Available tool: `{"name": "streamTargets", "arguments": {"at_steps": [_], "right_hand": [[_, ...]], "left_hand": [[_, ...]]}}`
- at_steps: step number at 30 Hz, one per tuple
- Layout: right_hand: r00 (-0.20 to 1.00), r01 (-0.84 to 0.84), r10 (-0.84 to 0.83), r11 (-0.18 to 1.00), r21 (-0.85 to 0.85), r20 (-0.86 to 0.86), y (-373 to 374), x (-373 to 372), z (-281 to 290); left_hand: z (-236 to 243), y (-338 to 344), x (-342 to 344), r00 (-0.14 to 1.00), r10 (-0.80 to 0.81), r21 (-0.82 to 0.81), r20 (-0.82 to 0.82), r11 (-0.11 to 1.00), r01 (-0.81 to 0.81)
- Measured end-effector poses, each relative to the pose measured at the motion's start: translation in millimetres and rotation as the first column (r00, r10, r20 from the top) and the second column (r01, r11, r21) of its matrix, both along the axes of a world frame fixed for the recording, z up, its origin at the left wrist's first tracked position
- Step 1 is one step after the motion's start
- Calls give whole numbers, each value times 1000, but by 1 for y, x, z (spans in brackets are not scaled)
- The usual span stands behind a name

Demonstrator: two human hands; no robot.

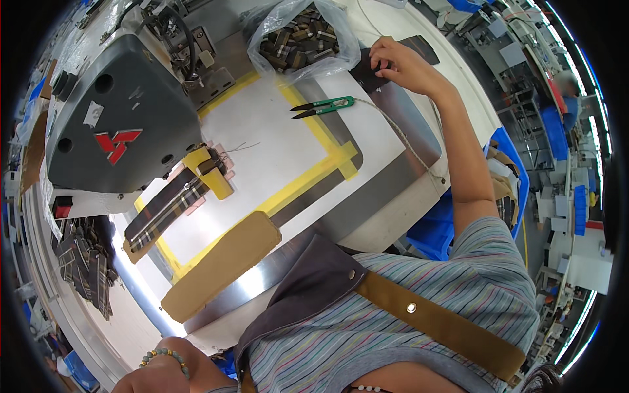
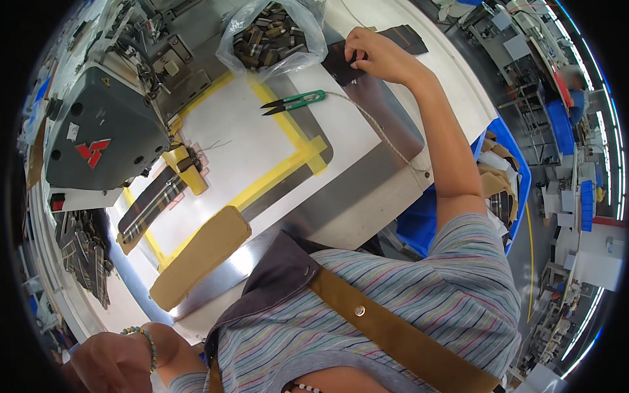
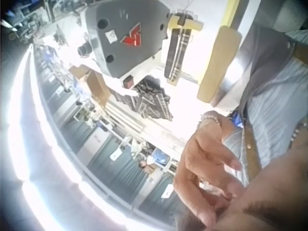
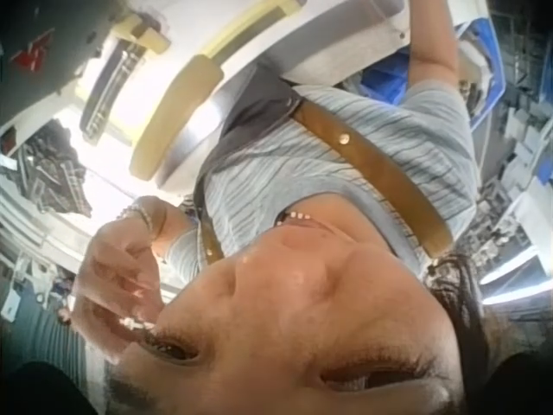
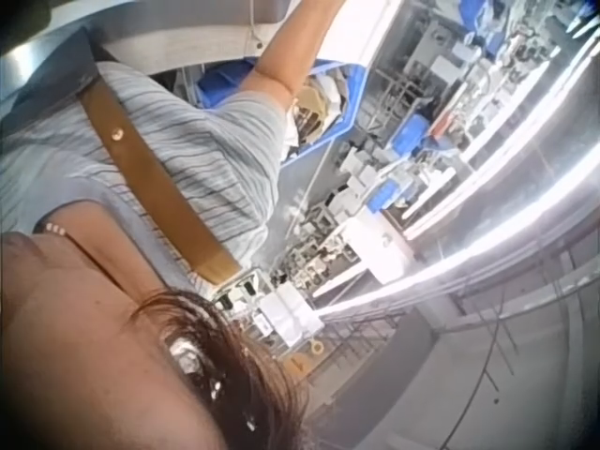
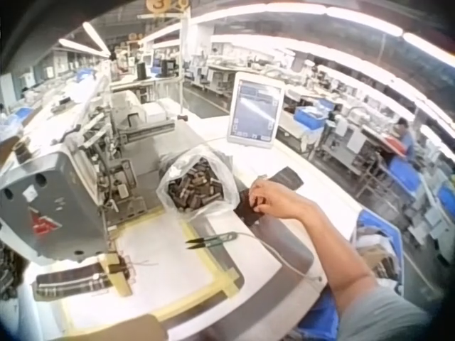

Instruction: Sewing patterned fabric strips onto base materials using an industrial sewing machine.

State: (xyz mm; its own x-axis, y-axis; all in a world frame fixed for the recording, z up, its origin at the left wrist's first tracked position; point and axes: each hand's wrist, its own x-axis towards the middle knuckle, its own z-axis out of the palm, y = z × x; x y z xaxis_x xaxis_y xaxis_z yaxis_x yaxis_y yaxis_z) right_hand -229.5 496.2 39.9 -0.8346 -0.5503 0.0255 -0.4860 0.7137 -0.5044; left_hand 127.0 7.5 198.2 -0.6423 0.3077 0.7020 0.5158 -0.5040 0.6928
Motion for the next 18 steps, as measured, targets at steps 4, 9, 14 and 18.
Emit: {"name": "streamTargets", "arguments": {"at_steps": [4,9,14,18], "right_hand": [[998,-31,30,1000,-4,-55,-10,4,2],[1000,-7,7,996,-86,-5,-6,0,-3],[1000,7,-8,997,-80,-18,-3,0,-4],[999,15,-19,996,-91,-40,-8,2,-7]], "left_hand": [[-14,55,-19,987,115,192,-110,977,-92],[-14,49,-23,997,43,193,-69,981,-29],[0,-8,-19,965,-261,-21,31,965,262],[-24,-35,-19,973,-229,-69,-21,971,227]]}}
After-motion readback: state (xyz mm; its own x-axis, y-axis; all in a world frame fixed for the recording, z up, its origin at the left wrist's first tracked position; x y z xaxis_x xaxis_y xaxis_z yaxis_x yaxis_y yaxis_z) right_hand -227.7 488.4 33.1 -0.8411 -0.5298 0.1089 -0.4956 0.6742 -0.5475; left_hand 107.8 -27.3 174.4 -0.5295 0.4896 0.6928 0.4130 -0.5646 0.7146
